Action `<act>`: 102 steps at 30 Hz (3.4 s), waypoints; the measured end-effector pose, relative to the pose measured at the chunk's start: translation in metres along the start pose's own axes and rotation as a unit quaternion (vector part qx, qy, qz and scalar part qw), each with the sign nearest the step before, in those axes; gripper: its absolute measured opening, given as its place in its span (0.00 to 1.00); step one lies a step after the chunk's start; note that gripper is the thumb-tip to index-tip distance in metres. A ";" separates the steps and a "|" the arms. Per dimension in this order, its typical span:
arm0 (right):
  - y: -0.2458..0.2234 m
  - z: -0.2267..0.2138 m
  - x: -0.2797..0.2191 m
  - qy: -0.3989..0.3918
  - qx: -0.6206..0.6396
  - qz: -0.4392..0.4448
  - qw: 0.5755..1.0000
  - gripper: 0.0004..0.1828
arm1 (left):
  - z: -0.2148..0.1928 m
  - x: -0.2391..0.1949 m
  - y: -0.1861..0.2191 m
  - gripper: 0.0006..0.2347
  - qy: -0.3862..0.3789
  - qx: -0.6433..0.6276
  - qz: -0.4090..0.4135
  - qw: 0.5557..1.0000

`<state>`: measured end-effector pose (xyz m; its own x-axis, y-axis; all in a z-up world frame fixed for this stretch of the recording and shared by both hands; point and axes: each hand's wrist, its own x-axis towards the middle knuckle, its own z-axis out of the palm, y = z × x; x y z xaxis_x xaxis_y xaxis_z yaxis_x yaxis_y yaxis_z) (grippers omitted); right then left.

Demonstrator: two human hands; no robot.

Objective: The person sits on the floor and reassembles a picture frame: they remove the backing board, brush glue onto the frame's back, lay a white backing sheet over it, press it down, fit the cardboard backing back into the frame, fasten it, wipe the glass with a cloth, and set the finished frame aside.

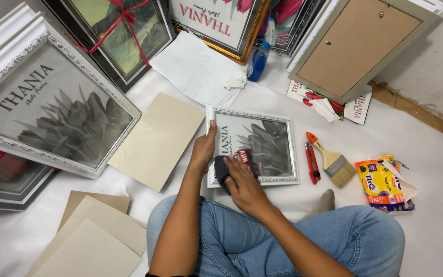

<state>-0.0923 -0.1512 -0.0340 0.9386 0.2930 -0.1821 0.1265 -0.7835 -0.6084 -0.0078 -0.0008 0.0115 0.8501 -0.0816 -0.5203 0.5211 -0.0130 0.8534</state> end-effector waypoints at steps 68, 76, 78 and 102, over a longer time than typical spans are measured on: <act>0.058 0.028 0.110 0.218 -0.079 -0.044 0.972 0.40 | 0.002 0.061 -0.053 0.41 0.047 0.058 0.050 0.996; 0.071 -0.043 0.133 0.273 -0.206 -0.112 0.933 0.37 | -0.003 0.066 -0.049 0.25 0.035 -0.128 0.051 0.990; 0.093 -0.074 0.124 0.274 -0.250 -0.087 0.925 0.39 | -0.006 0.071 -0.056 0.24 0.030 -0.221 0.034 0.974; 0.055 0.000 0.028 0.206 -0.226 -0.153 0.940 0.32 | 0.005 0.088 -0.097 0.32 0.055 -0.266 0.020 0.962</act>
<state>-0.0588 -0.1860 -0.0725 0.8685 0.3792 0.3192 0.4474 -0.8769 -0.1756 0.0161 -0.0114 -0.1172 0.8575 0.0349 -0.5133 0.4288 0.5027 0.7506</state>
